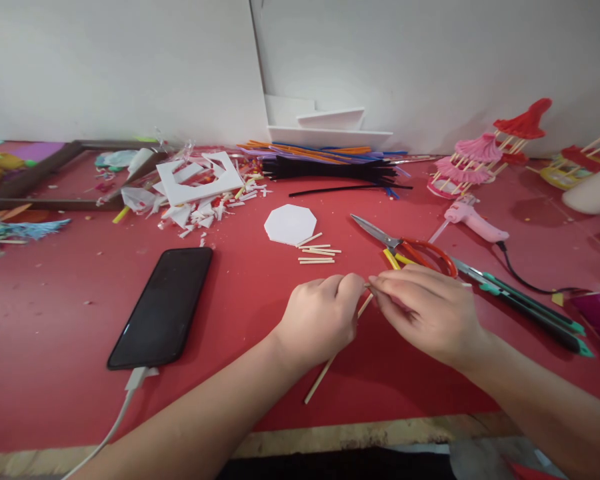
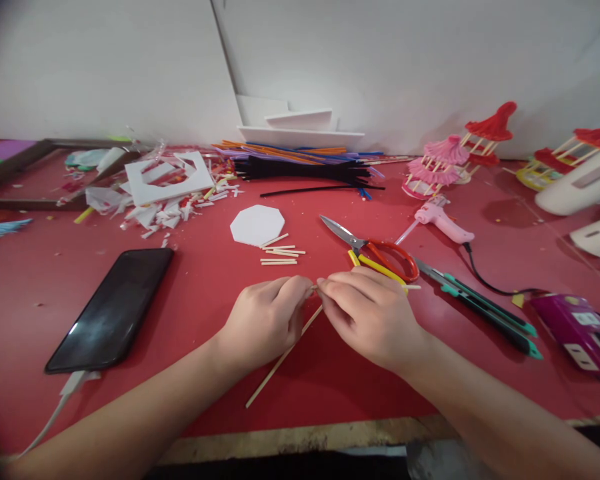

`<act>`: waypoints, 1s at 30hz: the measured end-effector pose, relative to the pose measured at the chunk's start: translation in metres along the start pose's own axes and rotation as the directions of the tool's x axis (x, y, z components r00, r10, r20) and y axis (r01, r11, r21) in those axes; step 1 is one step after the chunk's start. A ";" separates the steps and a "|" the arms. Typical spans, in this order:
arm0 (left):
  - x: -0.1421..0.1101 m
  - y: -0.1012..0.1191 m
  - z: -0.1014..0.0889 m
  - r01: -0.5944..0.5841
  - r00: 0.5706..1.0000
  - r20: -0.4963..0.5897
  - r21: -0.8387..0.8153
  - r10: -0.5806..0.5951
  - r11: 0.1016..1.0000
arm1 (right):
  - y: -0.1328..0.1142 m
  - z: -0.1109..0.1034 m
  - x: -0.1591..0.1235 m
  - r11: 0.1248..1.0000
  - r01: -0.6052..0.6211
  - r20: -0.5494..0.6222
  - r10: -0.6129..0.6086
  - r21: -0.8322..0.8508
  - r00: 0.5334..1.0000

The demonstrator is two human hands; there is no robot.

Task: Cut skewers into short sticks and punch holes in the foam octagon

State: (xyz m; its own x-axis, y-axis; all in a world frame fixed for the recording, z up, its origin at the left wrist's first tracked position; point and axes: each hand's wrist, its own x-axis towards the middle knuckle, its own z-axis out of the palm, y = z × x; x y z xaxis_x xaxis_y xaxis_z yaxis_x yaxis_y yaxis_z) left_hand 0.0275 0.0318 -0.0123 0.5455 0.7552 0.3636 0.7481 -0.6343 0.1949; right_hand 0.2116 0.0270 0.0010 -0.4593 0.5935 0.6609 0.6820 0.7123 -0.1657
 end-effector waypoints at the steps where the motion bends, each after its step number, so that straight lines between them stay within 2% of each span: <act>1: 0.000 0.001 0.000 0.007 1.000 -0.009 -0.005 -0.007 1.000 | 0.000 0.000 0.000 1.000 -0.005 -0.004 0.005 -0.003 1.000; 7: 0.001 0.004 0.001 0.027 0.999 -0.021 -0.044 -0.028 0.999 | 0.004 0.000 0.001 1.000 0.021 -0.049 -0.021 -0.007 0.999; 15: 0.002 -0.004 0.000 -0.020 1.000 0.006 0.024 0.020 1.000 | 0.015 -0.001 0.000 0.989 0.134 0.031 -0.132 -0.055 0.991; 21: 0.001 -0.008 0.000 -0.110 0.994 0.008 0.069 0.109 0.992 | 0.022 -0.005 -0.002 0.975 0.221 0.163 -0.215 -0.025 0.963; 30: 0.002 -0.009 0.000 -0.169 0.983 -0.063 0.025 0.170 0.985 | 0.024 -0.004 -0.003 0.980 0.197 0.191 -0.194 0.005 0.962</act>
State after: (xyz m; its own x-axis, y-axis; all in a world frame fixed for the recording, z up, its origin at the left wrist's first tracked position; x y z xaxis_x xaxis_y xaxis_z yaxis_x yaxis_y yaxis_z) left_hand 0.0213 0.0390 -0.0137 0.6402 0.6241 0.4479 0.6544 -0.7485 0.1076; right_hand 0.2318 0.0408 -0.0026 -0.6829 0.5043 0.5285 0.5753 0.8171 -0.0363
